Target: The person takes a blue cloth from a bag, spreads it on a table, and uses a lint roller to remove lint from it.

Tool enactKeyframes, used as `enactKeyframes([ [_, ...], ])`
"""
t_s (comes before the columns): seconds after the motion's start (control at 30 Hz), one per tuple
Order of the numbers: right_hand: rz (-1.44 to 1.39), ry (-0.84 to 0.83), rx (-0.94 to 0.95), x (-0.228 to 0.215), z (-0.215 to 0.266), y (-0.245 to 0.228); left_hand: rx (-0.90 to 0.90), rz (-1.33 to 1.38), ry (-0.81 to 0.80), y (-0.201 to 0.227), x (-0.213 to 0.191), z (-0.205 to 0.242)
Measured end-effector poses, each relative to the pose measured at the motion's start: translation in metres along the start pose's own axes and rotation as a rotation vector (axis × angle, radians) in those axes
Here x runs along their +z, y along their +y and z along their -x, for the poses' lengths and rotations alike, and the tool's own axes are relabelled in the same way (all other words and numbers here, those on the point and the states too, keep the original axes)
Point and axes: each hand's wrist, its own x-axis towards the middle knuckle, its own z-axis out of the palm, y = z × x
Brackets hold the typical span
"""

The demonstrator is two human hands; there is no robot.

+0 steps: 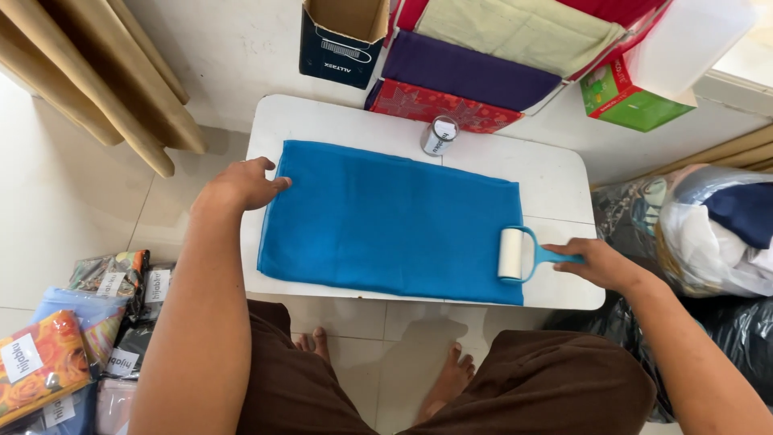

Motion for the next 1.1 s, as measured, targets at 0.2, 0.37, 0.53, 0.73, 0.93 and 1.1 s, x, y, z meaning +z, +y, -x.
enactKeyframes([
  [0.2,0.141,0.000,0.153,-0.006,0.028,0.015,-0.108,-0.141,-0.042,-0.006,0.004,-0.005],
  [0.37,0.154,-0.032,0.004,-0.011,0.043,-0.071,-0.112,-0.114,-0.043,-0.011,0.000,0.004],
  [0.53,0.223,-0.088,-0.161,0.027,0.021,-0.119,-0.067,-0.049,-0.014,-0.012,-0.005,0.014],
  [0.73,0.301,-0.089,-0.373,0.061,-0.016,-0.223,0.013,-0.008,0.032,-0.017,-0.001,0.010],
  [0.93,0.216,-0.003,-0.560,0.107,-0.066,-0.339,0.015,-0.014,0.043,-0.021,0.001,0.006],
  [1.1,0.149,-0.003,-0.627,0.134,-0.097,-0.383,0.008,-0.029,0.050,-0.026,0.003,0.001],
])
